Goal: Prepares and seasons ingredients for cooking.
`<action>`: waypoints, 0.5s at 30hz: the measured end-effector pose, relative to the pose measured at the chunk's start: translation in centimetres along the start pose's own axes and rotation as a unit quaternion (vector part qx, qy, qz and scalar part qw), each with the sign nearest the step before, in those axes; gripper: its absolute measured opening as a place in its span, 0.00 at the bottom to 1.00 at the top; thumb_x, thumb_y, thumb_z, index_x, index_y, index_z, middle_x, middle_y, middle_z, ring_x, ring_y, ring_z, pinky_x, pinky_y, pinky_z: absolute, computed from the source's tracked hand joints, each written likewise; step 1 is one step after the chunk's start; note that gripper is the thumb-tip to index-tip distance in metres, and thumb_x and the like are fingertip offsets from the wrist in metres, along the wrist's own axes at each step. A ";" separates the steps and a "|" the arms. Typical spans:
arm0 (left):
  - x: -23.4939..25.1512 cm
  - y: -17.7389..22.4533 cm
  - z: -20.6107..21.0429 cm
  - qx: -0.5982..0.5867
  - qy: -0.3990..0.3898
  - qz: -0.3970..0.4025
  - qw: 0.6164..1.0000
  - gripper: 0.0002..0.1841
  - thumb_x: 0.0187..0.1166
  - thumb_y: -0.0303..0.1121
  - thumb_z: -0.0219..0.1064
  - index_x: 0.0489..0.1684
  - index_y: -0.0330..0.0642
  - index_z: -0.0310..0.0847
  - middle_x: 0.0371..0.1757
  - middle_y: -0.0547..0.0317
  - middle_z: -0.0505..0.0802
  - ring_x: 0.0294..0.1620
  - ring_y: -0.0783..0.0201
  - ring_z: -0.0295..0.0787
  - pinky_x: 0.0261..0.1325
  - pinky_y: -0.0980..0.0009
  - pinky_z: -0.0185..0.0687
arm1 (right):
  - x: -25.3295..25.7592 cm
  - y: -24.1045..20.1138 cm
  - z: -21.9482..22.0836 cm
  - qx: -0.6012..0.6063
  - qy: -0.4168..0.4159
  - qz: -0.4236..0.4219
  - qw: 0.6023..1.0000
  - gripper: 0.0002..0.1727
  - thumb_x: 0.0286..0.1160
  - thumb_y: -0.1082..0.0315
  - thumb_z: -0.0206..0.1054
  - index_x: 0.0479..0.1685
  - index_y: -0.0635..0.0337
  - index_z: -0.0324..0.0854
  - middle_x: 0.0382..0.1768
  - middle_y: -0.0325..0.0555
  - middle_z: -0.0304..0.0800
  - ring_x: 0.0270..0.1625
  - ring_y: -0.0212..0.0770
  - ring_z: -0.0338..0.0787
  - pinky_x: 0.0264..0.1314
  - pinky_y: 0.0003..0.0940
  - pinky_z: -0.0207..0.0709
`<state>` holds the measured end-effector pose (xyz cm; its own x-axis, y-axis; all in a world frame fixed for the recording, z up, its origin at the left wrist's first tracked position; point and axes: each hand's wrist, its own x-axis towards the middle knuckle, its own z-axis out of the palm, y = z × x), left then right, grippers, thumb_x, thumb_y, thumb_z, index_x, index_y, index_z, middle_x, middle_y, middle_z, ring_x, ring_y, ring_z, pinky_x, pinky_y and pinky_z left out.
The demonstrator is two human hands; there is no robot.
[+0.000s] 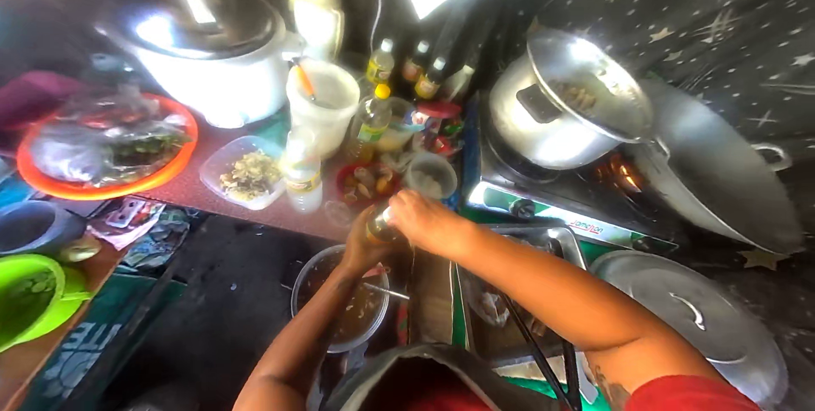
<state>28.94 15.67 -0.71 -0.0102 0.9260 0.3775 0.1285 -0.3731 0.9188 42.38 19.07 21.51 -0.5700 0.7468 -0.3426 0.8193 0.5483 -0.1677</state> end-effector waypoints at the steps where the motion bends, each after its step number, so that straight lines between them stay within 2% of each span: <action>1: 0.2 -0.2 0.1 0.001 -0.004 -0.006 1.000 0.54 0.43 0.36 0.91 0.78 0.25 0.65 0.67 0.40 0.88 0.69 0.60 0.86 0.78 0.63 0.79 | 0.6 0.2 -0.3 -0.006 -0.005 0.016 1.000 0.25 0.90 0.52 0.59 0.55 0.70 0.84 0.54 0.62 0.89 0.62 0.60 0.89 0.65 0.55 0.82; 3: 0.7 -0.8 0.1 0.014 -0.020 -0.014 1.000 0.55 0.43 0.35 0.91 0.79 0.23 0.64 0.68 0.36 0.87 0.70 0.56 0.86 0.78 0.60 0.78 | 1.4 0.9 -0.3 -0.027 0.026 0.021 0.999 0.30 0.88 0.45 0.59 0.48 0.70 0.87 0.46 0.63 0.92 0.56 0.61 0.92 0.57 0.59 0.84; 5: 1.3 -1.4 0.0 0.038 -0.027 -0.013 0.999 0.56 0.44 0.37 0.90 0.79 0.23 0.64 0.68 0.36 0.87 0.71 0.55 0.86 0.79 0.58 0.78 | 1.9 1.5 -0.7 -0.056 0.049 -0.015 0.997 0.27 0.85 0.46 0.63 0.49 0.67 0.86 0.46 0.61 0.91 0.54 0.61 0.92 0.53 0.59 0.85; 7: 1.9 -2.0 0.1 0.060 -0.034 -0.020 0.997 0.57 0.44 0.39 0.90 0.81 0.25 0.63 0.70 0.37 0.86 0.72 0.55 0.85 0.80 0.59 0.76 | 2.2 1.9 -1.5 -0.069 0.020 -0.064 0.995 0.19 0.83 0.58 0.70 0.61 0.63 0.82 0.53 0.58 0.87 0.59 0.59 0.89 0.57 0.54 0.85; 8: 2.1 -2.2 0.2 0.068 -0.037 -0.030 0.997 0.57 0.45 0.39 0.90 0.82 0.26 0.61 0.71 0.37 0.85 0.72 0.54 0.84 0.80 0.58 0.76 | 2.2 2.1 -1.9 -0.054 0.000 -0.079 0.995 0.16 0.80 0.66 0.71 0.63 0.63 0.83 0.55 0.59 0.86 0.61 0.59 0.87 0.60 0.54 0.85; 9: 2.2 -2.5 0.3 0.076 -0.037 -0.034 0.996 0.58 0.46 0.40 0.90 0.84 0.26 0.60 0.71 0.36 0.85 0.73 0.52 0.84 0.80 0.57 0.76 | 2.4 2.3 -2.1 -0.038 -0.018 -0.079 0.996 0.14 0.79 0.70 0.71 0.60 0.64 0.84 0.55 0.59 0.86 0.62 0.59 0.87 0.62 0.55 0.84; 10: 2.3 -2.8 0.5 0.084 -0.034 -0.033 0.995 0.58 0.47 0.40 0.90 0.85 0.27 0.59 0.72 0.35 0.85 0.73 0.51 0.84 0.80 0.55 0.76 | 2.5 2.4 -2.2 -0.030 -0.026 -0.063 0.997 0.12 0.82 0.69 0.69 0.56 0.66 0.85 0.54 0.60 0.86 0.62 0.59 0.88 0.63 0.55 0.84; 11: 2.5 -3.0 0.8 0.088 -0.027 -0.026 0.995 0.58 0.48 0.40 0.90 0.85 0.26 0.59 0.71 0.33 0.85 0.72 0.49 0.84 0.79 0.54 0.76 | 2.7 2.2 -2.3 -0.027 -0.030 -0.028 0.999 0.14 0.86 0.63 0.66 0.54 0.67 0.85 0.53 0.60 0.88 0.61 0.58 0.89 0.63 0.55 0.84; 13: 2.8 -3.1 1.2 0.098 -0.006 -0.012 0.995 0.56 0.49 0.40 0.89 0.83 0.26 0.61 0.69 0.32 0.85 0.70 0.47 0.85 0.77 0.52 0.78 | 2.9 1.5 -2.0 -0.022 -0.004 0.066 0.998 0.25 0.90 0.50 0.59 0.46 0.68 0.86 0.47 0.60 0.91 0.55 0.58 0.92 0.56 0.56 0.86; 15: 3.0 -3.1 1.7 0.104 0.006 -0.009 0.994 0.56 0.49 0.42 0.89 0.83 0.27 0.62 0.69 0.34 0.85 0.71 0.48 0.85 0.77 0.52 0.78 | 3.2 1.0 -1.7 -0.036 0.007 0.144 0.989 0.35 0.92 0.41 0.50 0.41 0.67 0.87 0.43 0.60 0.93 0.53 0.58 0.94 0.51 0.58 0.85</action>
<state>30.24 19.71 -2.67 -0.0258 0.9313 0.3634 0.3314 -0.3350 0.8820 41.32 22.61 21.82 -0.3155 0.8804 -0.3542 0.9412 0.3378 0.0014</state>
